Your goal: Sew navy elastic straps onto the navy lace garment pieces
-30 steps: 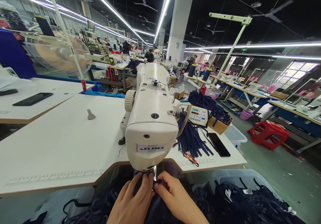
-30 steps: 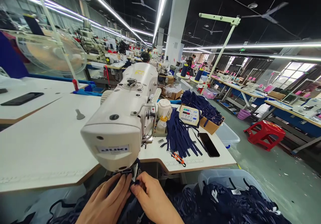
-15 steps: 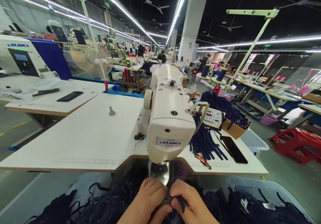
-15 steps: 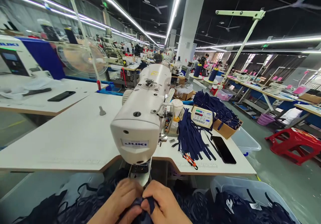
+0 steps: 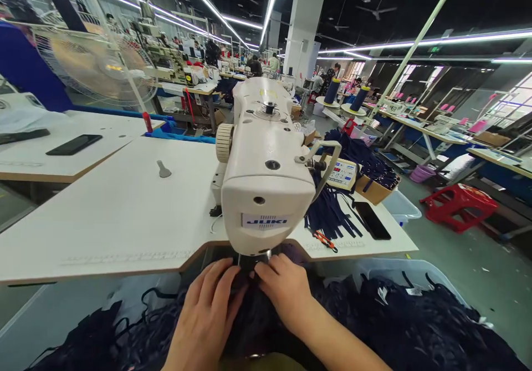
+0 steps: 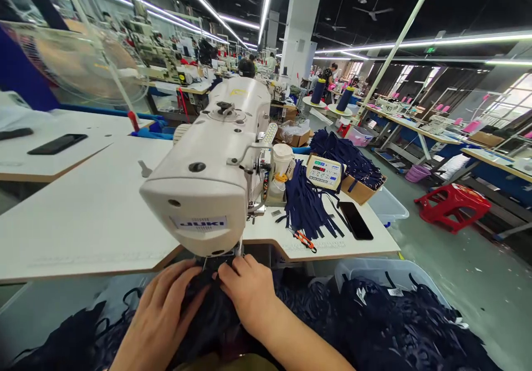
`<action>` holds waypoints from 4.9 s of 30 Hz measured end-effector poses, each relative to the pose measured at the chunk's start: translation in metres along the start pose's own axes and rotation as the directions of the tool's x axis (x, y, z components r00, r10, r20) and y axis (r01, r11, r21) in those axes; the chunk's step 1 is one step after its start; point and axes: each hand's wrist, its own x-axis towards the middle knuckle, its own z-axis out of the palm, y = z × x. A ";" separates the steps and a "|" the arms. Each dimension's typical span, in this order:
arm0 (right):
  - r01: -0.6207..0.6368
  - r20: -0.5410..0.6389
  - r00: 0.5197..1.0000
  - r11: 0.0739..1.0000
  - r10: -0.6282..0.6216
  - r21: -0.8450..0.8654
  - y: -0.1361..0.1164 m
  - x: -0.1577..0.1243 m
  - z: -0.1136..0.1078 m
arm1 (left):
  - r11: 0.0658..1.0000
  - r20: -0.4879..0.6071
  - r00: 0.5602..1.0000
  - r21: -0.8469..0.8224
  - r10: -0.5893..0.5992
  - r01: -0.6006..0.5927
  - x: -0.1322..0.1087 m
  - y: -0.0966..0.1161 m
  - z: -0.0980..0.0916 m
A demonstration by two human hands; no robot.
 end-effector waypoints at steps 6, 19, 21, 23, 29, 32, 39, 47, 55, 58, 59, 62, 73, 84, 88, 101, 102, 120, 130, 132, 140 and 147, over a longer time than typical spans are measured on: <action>-0.615 0.378 0.764 0.411 0.523 0.673 -0.001 -0.006 0.011 | 0.906 0.144 0.896 -0.027 0.421 -0.422 0.006 -0.004 0.011; -0.650 0.347 0.756 0.578 0.555 0.493 0.022 0.019 0.006 | 1.000 0.057 0.998 0.007 -0.014 0.013 0.005 0.024 0.018; -0.641 0.324 0.766 0.623 0.556 0.448 0.022 0.021 0.007 | 0.998 0.061 0.998 0.051 0.021 -0.024 0.009 0.024 0.016; -0.627 0.305 0.779 0.654 0.549 0.424 0.023 0.022 0.009 | 0.993 0.073 0.995 0.094 0.070 -0.077 0.013 0.025 0.014; -0.601 0.282 0.799 0.709 0.531 0.368 0.026 0.024 0.011 | 0.990 0.111 0.993 0.132 0.028 -0.042 0.015 0.027 0.014; -0.595 0.275 0.804 0.716 0.527 0.365 0.026 0.024 0.011 | 0.982 0.129 0.987 0.148 0.100 -0.119 0.016 0.026 0.013; -0.586 0.251 0.810 0.734 0.530 0.343 0.025 0.024 0.012 | 0.995 0.128 0.988 0.073 -0.080 0.071 0.008 0.034 0.019; -0.544 0.271 0.839 0.713 0.472 0.442 0.032 0.012 0.017 | 0.985 0.085 0.996 0.172 -0.018 0.004 0.017 0.034 0.012; -0.430 0.288 0.898 0.810 0.334 0.399 0.070 -0.020 -0.005 | 0.968 0.116 0.989 0.225 0.089 -0.114 0.022 0.027 0.007; -0.445 0.324 0.881 0.835 0.344 0.324 0.083 -0.031 -0.019 | 0.966 0.134 0.986 0.223 0.104 -0.132 0.021 0.029 0.009; -0.455 0.350 0.870 0.837 0.347 0.303 0.087 -0.034 -0.023 | 0.965 0.136 0.985 0.222 0.110 -0.138 0.021 0.030 0.010; -0.492 0.414 0.835 0.829 0.363 0.265 0.093 -0.044 -0.033 | 0.966 0.138 0.984 0.214 0.115 -0.143 0.019 0.032 0.012; -0.771 0.600 0.593 0.165 0.537 0.615 0.087 -0.056 -0.026 | 0.966 0.170 0.974 0.189 0.147 -0.179 0.013 0.044 0.014; -0.609 0.486 0.734 0.143 0.475 0.781 0.019 -0.001 -0.007 | 0.967 0.132 0.983 0.207 0.125 -0.151 -0.011 -0.015 0.002; -0.627 0.428 0.762 0.385 0.487 0.678 0.016 0.005 -0.008 | 0.938 0.175 0.930 0.067 0.325 -0.340 -0.005 -0.006 0.009; -0.386 0.291 0.922 0.639 0.254 0.665 0.032 -0.005 -0.017 | 0.979 0.104 0.979 -0.130 0.173 -0.159 -0.009 0.000 0.022; -0.374 0.286 0.927 0.643 0.242 0.668 0.032 -0.005 -0.016 | 0.983 0.101 0.982 -0.109 0.159 -0.148 -0.010 0.001 0.022; -0.342 0.354 0.926 0.692 0.132 0.636 0.042 0.015 -0.014 | 0.998 0.104 0.994 0.029 0.046 -0.050 -0.013 0.008 0.021; -0.355 0.330 0.924 0.754 0.193 0.552 0.041 0.017 -0.010 | 0.998 0.165 0.986 0.058 -0.034 0.025 -0.013 0.020 0.017; -0.351 0.325 0.926 0.759 0.193 0.548 0.040 0.018 -0.011 | 0.997 0.153 0.988 0.070 -0.029 0.018 -0.013 0.020 0.018; -0.348 0.308 0.929 0.776 0.207 0.527 0.037 0.018 -0.013 | 0.996 0.110 0.994 0.085 -0.016 0.007 -0.017 0.019 0.023; -0.369 0.324 0.920 0.762 0.219 0.532 0.037 0.017 -0.010 | 0.996 0.082 0.997 0.086 -0.010 0.002 -0.018 0.018 0.026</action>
